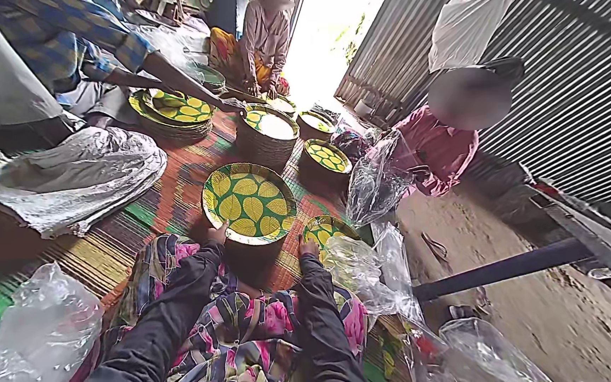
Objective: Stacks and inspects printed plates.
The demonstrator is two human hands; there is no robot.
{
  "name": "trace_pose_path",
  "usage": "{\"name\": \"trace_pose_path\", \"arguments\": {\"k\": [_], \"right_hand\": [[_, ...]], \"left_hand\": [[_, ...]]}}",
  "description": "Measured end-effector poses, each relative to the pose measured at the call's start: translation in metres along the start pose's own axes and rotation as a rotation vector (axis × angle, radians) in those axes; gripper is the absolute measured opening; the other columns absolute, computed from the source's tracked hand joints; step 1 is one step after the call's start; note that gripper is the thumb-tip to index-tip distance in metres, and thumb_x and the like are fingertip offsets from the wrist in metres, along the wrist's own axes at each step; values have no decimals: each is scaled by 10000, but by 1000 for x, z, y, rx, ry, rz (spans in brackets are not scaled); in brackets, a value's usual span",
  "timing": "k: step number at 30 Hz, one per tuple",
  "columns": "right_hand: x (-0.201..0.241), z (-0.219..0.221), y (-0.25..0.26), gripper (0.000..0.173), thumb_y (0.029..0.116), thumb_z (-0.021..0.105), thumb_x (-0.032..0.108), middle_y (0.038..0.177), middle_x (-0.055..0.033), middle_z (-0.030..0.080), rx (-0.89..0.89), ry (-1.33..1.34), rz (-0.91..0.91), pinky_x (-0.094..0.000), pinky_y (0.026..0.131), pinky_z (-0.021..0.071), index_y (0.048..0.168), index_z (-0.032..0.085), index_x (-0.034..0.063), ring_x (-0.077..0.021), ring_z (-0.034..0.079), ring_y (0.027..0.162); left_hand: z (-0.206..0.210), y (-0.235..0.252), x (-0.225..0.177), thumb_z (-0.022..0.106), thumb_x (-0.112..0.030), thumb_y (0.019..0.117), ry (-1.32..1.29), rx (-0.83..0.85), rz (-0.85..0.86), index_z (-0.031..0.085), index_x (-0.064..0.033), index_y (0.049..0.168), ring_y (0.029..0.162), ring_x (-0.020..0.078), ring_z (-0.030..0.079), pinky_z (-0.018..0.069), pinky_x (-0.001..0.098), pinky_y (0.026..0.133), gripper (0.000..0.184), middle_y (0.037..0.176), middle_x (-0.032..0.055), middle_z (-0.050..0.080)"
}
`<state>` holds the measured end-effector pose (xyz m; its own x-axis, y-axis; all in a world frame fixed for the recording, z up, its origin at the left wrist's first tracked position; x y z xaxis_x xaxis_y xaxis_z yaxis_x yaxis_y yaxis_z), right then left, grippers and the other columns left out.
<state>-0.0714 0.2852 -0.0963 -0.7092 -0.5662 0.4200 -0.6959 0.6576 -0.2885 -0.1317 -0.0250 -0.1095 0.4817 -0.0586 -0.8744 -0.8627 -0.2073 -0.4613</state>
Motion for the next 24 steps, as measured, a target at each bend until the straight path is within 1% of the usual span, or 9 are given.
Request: {"name": "trace_pose_path", "arguments": {"k": [5,8,10,13,16,18,20,21,24], "right_hand": [[15,5,-3,576,1143,341,384,1446,-303,560,84,275,-147,-551,1155,377,1485,478,-59,-417,534,1369],[24,20,-6,573,1151,270,384,1485,-297,514,216,509,-211,-574,1038,466,1527,418,-23,-432,570,1299],[30,29,-7,576,1146,309,385,1510,-293,492,270,526,-267,-584,1004,511,1574,359,2,-436,594,1285],[32,32,-5,593,1139,357,368,1496,-305,504,258,405,-361,-565,1032,506,1576,333,-32,-427,599,1286],[31,7,-4,600,1132,378,367,1561,-299,445,180,141,-431,-534,1218,323,1575,354,-37,-414,445,1460],[18,-20,5,680,1082,471,491,1617,-255,386,127,-185,-353,-615,1211,288,1606,360,72,-437,353,1508],[-10,-42,21,729,1008,607,528,1660,-237,317,164,-417,-283,-726,1175,231,1593,415,138,-479,266,1534],[-30,-50,30,734,969,669,527,1655,-244,322,194,-495,-249,-759,1170,196,1555,479,129,-491,257,1533],[-96,-72,39,723,950,680,561,1563,-275,450,328,-693,-70,-736,1168,249,1452,578,49,-480,358,1488]], "left_hand": [[3,-3,2,613,-311,1053,72,32,-7,337,162,1495,1483,375,406,294,457,1229,704,1537,344,422],[2,-3,3,617,-303,1051,89,16,-4,328,159,1502,1489,375,398,284,456,1236,707,1538,341,425],[2,-3,3,620,-315,1048,110,5,-2,340,162,1496,1485,375,405,291,457,1235,712,1533,342,433],[3,-4,2,612,-328,1052,132,14,-4,328,165,1501,1490,381,396,286,460,1237,724,1536,346,426],[2,-2,3,619,-337,1047,145,10,5,345,169,1488,1479,387,412,300,468,1229,726,1526,354,433],[2,-1,3,613,-352,1050,163,19,2,359,166,1483,1478,384,415,305,469,1226,722,1524,348,439],[3,-2,3,605,-353,1054,161,28,-8,365,163,1483,1478,381,418,308,470,1225,713,1524,344,443],[3,-2,3,604,-352,1055,154,31,-11,363,161,1484,1479,380,416,306,470,1228,712,1524,343,444],[2,-2,2,602,-340,1057,126,47,-19,358,163,1485,1473,378,424,313,462,1223,704,1516,344,451]]}}
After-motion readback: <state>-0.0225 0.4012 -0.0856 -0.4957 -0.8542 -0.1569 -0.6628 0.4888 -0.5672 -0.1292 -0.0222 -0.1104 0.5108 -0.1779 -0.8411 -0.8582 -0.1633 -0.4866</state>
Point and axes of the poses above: each hand's wrist, its own y-axis towards the middle knuckle, its own z-axis out of the palm, x = y × z, the point moved 5 cm from there along y, towards the middle knuckle
